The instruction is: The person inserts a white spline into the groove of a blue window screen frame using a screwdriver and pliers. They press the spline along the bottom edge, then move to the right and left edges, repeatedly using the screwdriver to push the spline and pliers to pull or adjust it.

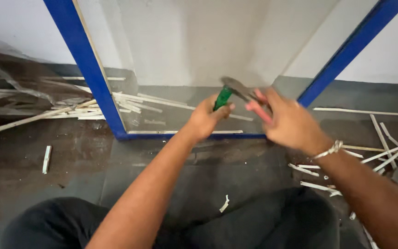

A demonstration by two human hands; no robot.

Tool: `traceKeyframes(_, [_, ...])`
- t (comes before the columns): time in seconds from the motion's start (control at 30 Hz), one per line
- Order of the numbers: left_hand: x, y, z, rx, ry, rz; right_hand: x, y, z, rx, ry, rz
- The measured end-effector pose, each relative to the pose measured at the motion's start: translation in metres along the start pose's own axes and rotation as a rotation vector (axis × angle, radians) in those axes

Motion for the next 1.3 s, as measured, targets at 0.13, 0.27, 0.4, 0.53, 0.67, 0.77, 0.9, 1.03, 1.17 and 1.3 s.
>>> traceKeyframes(0.13, [0.041, -0.043, 0.008, -0.038, 0.379, -0.092, -0.088, -0.029, -0.114, -0.072, 0.041, 0.148])
traceKeyframes(0.27, [0.159, -0.106, 0.044, 0.143, 0.161, -0.587, -0.186, -0.084, -0.21, -0.137, -0.258, 0.687])
traceKeyframes(0.4, [0.243, -0.141, 0.005, -0.326, 0.746, -1.127, -0.195, -0.082, -0.21, -0.22, -0.336, 0.811])
traceKeyframes(0.53, [0.277, -0.119, 0.056, -0.195, 0.297, -0.895, -0.107, -0.01, -0.095, -0.23, 0.17, 0.21])
traceKeyframes(0.67, [0.281, -0.116, 0.105, 0.066, 0.076, -0.767, -0.017, 0.018, 0.062, 0.348, 0.999, 0.031])
traceKeyframes(0.77, [0.285, -0.117, 0.108, 0.049, 0.18, -0.781, -0.019, 0.018, 0.116, 0.349, 0.685, -0.021])
traceKeyframes(0.9, [0.283, -0.114, 0.107, -0.019, 0.138, -0.76, -0.035, -0.017, 0.117, 0.358, 0.519, -0.048])
traceKeyframes(1.03, [0.283, -0.115, 0.109, 0.034, 0.167, -0.778, -0.066, -0.094, 0.117, 0.608, 0.452, -0.022])
traceKeyframes(1.17, [0.283, -0.116, 0.108, 0.075, 0.193, -0.774, -0.134, -0.183, 0.129, 0.843, 0.189, 0.171])
traceKeyframes(1.3, [0.282, -0.117, 0.104, 0.04, 0.214, -0.779, -0.195, -0.208, 0.112, 0.795, 0.016, 0.353])
Point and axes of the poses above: each hand's wrist, its own y-axis towards the middle knuckle, its own x-axis out of the back of the hand, z = x × y, the point moved 9 cm from there along y, towards the middle knuckle, and after that the axes turned 2 degrees about -x, right-handed, at the moved point
